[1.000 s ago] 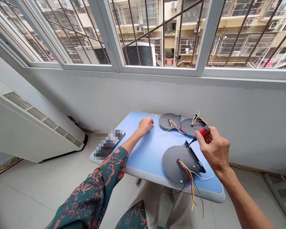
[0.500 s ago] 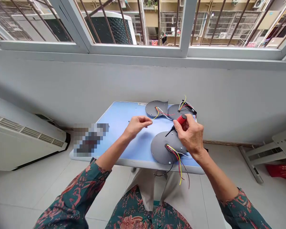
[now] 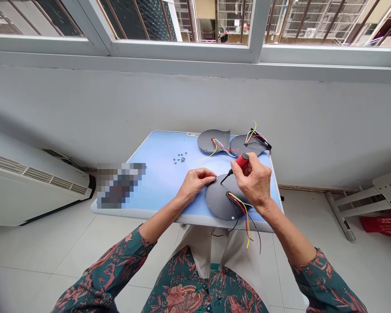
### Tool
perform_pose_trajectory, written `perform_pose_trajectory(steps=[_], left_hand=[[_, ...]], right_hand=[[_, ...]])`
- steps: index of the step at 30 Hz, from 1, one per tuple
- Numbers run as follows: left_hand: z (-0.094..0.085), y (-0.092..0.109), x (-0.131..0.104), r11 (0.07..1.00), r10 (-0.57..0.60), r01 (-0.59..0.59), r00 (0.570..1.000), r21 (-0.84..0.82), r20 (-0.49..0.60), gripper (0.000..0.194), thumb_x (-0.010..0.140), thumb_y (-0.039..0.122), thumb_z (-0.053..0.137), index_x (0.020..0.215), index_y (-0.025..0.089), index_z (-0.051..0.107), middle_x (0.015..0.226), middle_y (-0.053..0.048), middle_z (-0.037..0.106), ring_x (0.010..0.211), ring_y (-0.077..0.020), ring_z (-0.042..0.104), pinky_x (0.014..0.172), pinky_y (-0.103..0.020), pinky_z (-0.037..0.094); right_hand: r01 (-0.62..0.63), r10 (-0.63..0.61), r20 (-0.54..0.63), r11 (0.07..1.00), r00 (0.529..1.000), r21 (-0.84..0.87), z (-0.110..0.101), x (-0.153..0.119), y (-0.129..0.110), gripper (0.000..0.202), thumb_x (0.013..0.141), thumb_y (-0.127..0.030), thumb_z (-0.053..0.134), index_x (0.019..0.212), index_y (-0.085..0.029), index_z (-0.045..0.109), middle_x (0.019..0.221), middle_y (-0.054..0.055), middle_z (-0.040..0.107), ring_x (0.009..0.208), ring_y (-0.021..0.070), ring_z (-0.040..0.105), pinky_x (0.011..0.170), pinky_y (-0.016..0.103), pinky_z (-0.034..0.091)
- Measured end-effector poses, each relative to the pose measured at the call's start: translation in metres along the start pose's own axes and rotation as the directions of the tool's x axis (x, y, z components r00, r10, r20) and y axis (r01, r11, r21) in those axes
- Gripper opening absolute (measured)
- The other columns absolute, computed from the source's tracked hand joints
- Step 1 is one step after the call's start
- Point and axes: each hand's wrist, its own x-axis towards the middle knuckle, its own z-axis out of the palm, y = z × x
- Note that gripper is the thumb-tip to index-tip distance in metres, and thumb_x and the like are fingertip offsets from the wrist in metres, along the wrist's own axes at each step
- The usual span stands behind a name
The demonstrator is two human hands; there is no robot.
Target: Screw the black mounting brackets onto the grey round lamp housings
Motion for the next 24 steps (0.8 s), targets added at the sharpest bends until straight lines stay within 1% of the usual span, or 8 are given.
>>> perform_pose_trajectory(steps=[5,13,17,24], left_hand=[[0.000,-0.001,-0.004,0.998,0.056,-0.056,0.998,0.022,0.006,0.023,0.074,0.024,0.075,0.096,0.017,0.078,0.081,-0.002,0.073,0.074,-0.0142,0.065,0.074,-0.027,0.051],[-0.003,0.000,-0.008,0.999,0.025,-0.024,1.000,-0.021,0.012,0.020,0.072,0.025,0.075,0.090,0.017,0.078,0.082,-0.002,0.073,0.074,-0.0141,0.062,0.071,-0.026,0.048],[-0.003,0.000,-0.006,0.999,0.026,-0.025,0.999,-0.041,0.026,0.021,0.070,0.025,0.076,0.088,0.016,0.078,0.076,0.000,0.069,0.069,-0.0124,0.057,0.067,-0.025,0.044],[-0.004,0.001,0.000,0.998,0.015,-0.010,0.997,-0.067,0.075,0.025,0.067,0.024,0.077,0.091,0.016,0.078,0.078,0.000,0.067,0.071,-0.0115,0.057,0.070,-0.025,0.044]], right_hand=[[-0.004,0.004,0.015,1.000,1.000,0.004,0.005,0.001,-0.003,0.026,0.087,-0.047,0.065,0.083,-0.025,0.051,0.065,-0.002,0.070,0.057,0.0166,0.065,0.060,0.030,0.050],[0.012,-0.011,-0.017,0.998,1.000,0.063,0.015,-0.002,-0.002,0.025,0.088,-0.045,0.066,0.085,-0.024,0.052,0.066,-0.002,0.069,0.057,0.0150,0.065,0.058,0.028,0.049],[0.044,-0.041,-0.042,0.997,0.998,0.070,0.020,-0.002,0.002,0.026,0.089,-0.045,0.066,0.084,-0.024,0.052,0.064,-0.004,0.067,0.053,0.0130,0.062,0.055,0.027,0.047],[0.052,-0.048,-0.067,0.997,0.997,0.064,0.020,-0.004,0.003,0.024,0.088,-0.043,0.068,0.084,-0.024,0.054,0.063,-0.005,0.067,0.052,0.0127,0.061,0.053,0.026,0.045]])
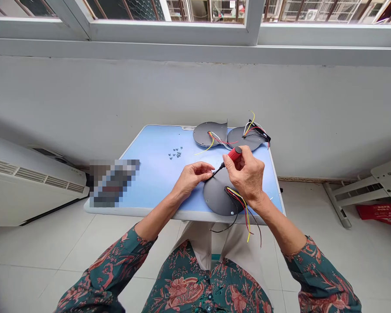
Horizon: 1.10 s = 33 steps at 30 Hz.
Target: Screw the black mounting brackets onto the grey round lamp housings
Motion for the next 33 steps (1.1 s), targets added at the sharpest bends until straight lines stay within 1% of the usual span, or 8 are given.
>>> perform_pose_trajectory(steps=[5,10,14,17,21,26,33], left_hand=[[0.002,0.000,0.002,0.999,-0.024,0.024,1.000,0.023,-0.006,0.024,0.067,0.020,0.076,0.091,0.015,0.075,0.079,0.001,0.067,0.071,-0.0109,0.057,0.071,-0.024,0.044],[0.002,0.002,0.003,0.994,-0.030,0.032,0.999,0.107,-0.013,0.021,0.069,0.020,0.072,0.090,0.016,0.074,0.083,0.000,0.069,0.069,-0.0108,0.057,0.069,-0.024,0.044],[0.000,0.002,0.002,0.986,-0.054,0.053,0.999,0.160,0.001,0.011,0.073,0.024,0.072,0.080,0.015,0.073,0.072,0.000,0.068,0.066,-0.0116,0.055,0.065,-0.024,0.041],[0.001,-0.001,0.002,0.985,-0.047,0.048,0.999,0.165,-0.011,0.011,0.075,0.026,0.072,0.077,0.015,0.073,0.071,0.000,0.069,0.067,-0.0123,0.057,0.065,-0.024,0.042],[0.001,-0.004,0.001,0.980,-0.018,0.026,0.999,0.196,-0.043,0.013,0.078,0.027,0.070,0.079,0.015,0.076,0.076,-0.003,0.073,0.069,-0.0136,0.060,0.067,-0.025,0.044],[0.000,-0.005,-0.002,0.973,0.007,-0.001,1.000,0.229,-0.024,0.020,0.083,0.025,0.063,0.088,0.016,0.080,0.080,-0.004,0.074,0.069,-0.0136,0.060,0.065,-0.024,0.043],[0.000,-0.004,-0.003,0.975,0.012,-0.006,1.000,0.220,-0.022,0.017,0.082,0.021,0.065,0.088,0.016,0.080,0.086,-0.005,0.076,0.073,-0.0143,0.064,0.070,-0.024,0.048]], right_hand=[[-0.002,0.002,-0.018,1.000,1.000,0.012,0.000,0.000,0.002,0.025,0.088,-0.044,0.069,0.084,-0.024,0.055,0.063,-0.004,0.068,0.053,0.0134,0.063,0.053,0.027,0.046],[0.009,-0.008,-0.026,1.000,1.000,0.014,0.000,0.000,0.002,0.024,0.088,-0.043,0.069,0.084,-0.024,0.055,0.063,-0.005,0.067,0.052,0.0132,0.063,0.053,0.026,0.046],[0.032,-0.031,-0.039,0.999,0.999,0.016,-0.001,0.001,0.001,0.024,0.088,-0.042,0.070,0.084,-0.024,0.055,0.062,-0.005,0.066,0.052,0.0131,0.063,0.052,0.026,0.046],[0.046,-0.046,-0.058,0.999,0.997,-0.005,-0.002,0.002,0.000,0.024,0.087,-0.040,0.071,0.083,-0.024,0.054,0.061,-0.006,0.064,0.052,0.0128,0.063,0.052,0.026,0.046],[0.053,-0.053,-0.068,0.999,0.996,0.000,-0.003,0.003,-0.002,0.024,0.087,-0.040,0.071,0.082,-0.024,0.054,0.060,-0.006,0.063,0.051,0.0124,0.062,0.051,0.026,0.045],[0.066,-0.065,-0.053,0.998,0.996,0.022,-0.002,0.002,-0.006,0.023,0.088,-0.039,0.070,0.083,-0.024,0.053,0.060,-0.006,0.063,0.050,0.0122,0.061,0.049,0.026,0.044],[0.097,-0.097,-0.028,0.995,0.995,-0.010,0.001,-0.003,-0.008,0.022,0.089,-0.040,0.069,0.085,-0.024,0.053,0.061,-0.006,0.065,0.049,0.0114,0.060,0.050,0.026,0.043]])
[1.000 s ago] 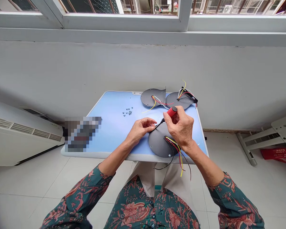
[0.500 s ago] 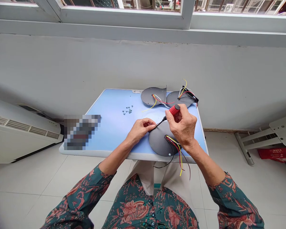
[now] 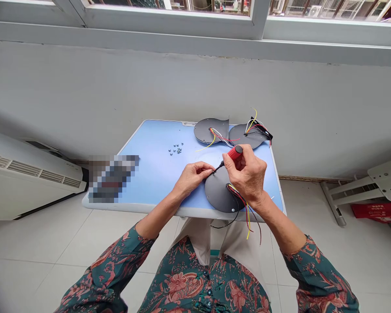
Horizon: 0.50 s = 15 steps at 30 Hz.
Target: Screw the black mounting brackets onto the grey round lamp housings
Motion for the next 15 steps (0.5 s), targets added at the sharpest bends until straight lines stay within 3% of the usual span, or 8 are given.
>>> perform_pose_trajectory(steps=[7,15], left_hand=[[-0.0006,0.0000,0.0004,0.999,0.028,-0.028,1.000,0.038,0.000,0.016,0.082,0.021,0.066,0.088,0.016,0.080,0.087,-0.005,0.076,0.075,-0.0147,0.064,0.070,-0.025,0.048],[-0.0008,0.0004,-0.0008,0.997,0.049,-0.049,0.999,0.066,0.004,0.018,0.083,0.018,0.064,0.091,0.017,0.080,0.089,-0.004,0.077,0.075,-0.0147,0.065,0.071,-0.025,0.049]], right_hand=[[0.050,-0.052,-0.025,0.996,0.998,-0.070,0.0013,-0.0030,0.0022,0.023,0.090,-0.042,0.068,0.087,-0.024,0.054,0.059,-0.006,0.063,0.047,0.0111,0.057,0.048,0.025,0.042],[0.207,-0.215,-0.020,0.958,0.976,-0.198,0.0008,-0.0049,-0.0012,0.022,0.093,-0.043,0.065,0.088,-0.024,0.056,0.059,-0.006,0.059,0.043,0.0095,0.051,0.048,0.024,0.043]])
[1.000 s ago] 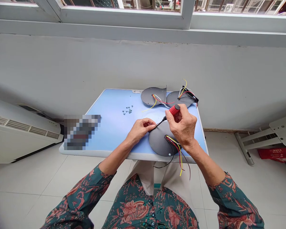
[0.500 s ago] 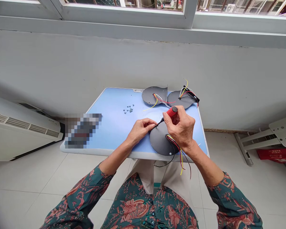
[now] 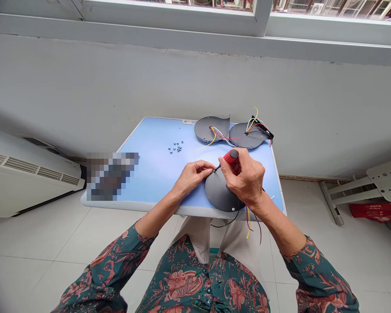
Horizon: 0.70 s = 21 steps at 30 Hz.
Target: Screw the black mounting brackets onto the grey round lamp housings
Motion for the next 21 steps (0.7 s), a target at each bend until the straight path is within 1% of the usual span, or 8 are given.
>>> perform_pose_trajectory(steps=[4,7,12,17,21], left_hand=[[0.0004,0.0007,-0.0010,1.000,0.005,-0.005,1.000,0.001,0.006,0.020,0.083,0.015,0.062,0.092,0.017,0.079,0.092,-0.004,0.078,0.080,-0.0158,0.067,0.078,-0.026,0.051],[0.0007,0.0009,-0.0007,1.000,0.009,-0.009,1.000,0.003,0.008,0.019,0.084,0.015,0.062,0.092,0.016,0.078,0.092,-0.005,0.078,0.082,-0.0163,0.068,0.080,-0.026,0.052],[0.0026,0.0004,0.0019,1.000,0.012,-0.012,1.000,0.007,-0.006,0.014,0.083,0.018,0.064,0.089,0.017,0.077,0.089,-0.004,0.077,0.084,-0.0171,0.068,0.081,-0.027,0.052],[0.0035,-0.0001,0.0034,1.000,0.012,-0.012,1.000,0.027,-0.017,0.014,0.082,0.017,0.063,0.088,0.017,0.077,0.086,-0.003,0.077,0.084,-0.0176,0.068,0.083,-0.027,0.052],[0.0028,-0.0002,0.0030,0.999,0.030,-0.030,0.999,0.036,-0.014,0.016,0.082,0.016,0.061,0.087,0.017,0.076,0.085,-0.003,0.076,0.082,-0.0171,0.067,0.081,-0.026,0.052]], right_hand=[[0.085,-0.086,-0.020,0.996,0.996,-0.009,0.0007,-0.0001,-0.0008,0.019,0.094,-0.041,0.065,0.089,-0.024,0.057,0.060,-0.006,0.058,0.043,0.0096,0.050,0.047,0.025,0.039],[0.132,-0.132,-0.038,0.991,0.991,0.004,0.0015,0.0005,-0.0005,0.017,0.094,-0.037,0.066,0.089,-0.024,0.057,0.060,-0.006,0.059,0.043,0.0092,0.050,0.047,0.025,0.038],[0.108,-0.109,-0.002,0.993,0.994,-0.054,0.0030,0.0026,-0.0007,0.021,0.096,-0.043,0.061,0.087,-0.024,0.057,0.061,-0.005,0.061,0.043,0.0102,0.050,0.047,0.027,0.039],[0.157,-0.157,0.002,0.987,0.988,-0.019,0.0033,0.0056,-0.0025,0.016,0.095,-0.037,0.064,0.088,-0.024,0.057,0.061,-0.006,0.061,0.042,0.0097,0.050,0.046,0.026,0.039],[0.113,-0.112,0.058,0.993,0.992,-0.018,0.0032,0.0088,-0.0032,0.019,0.096,-0.040,0.062,0.086,-0.025,0.057,0.061,-0.005,0.061,0.043,0.0108,0.052,0.048,0.027,0.041]])
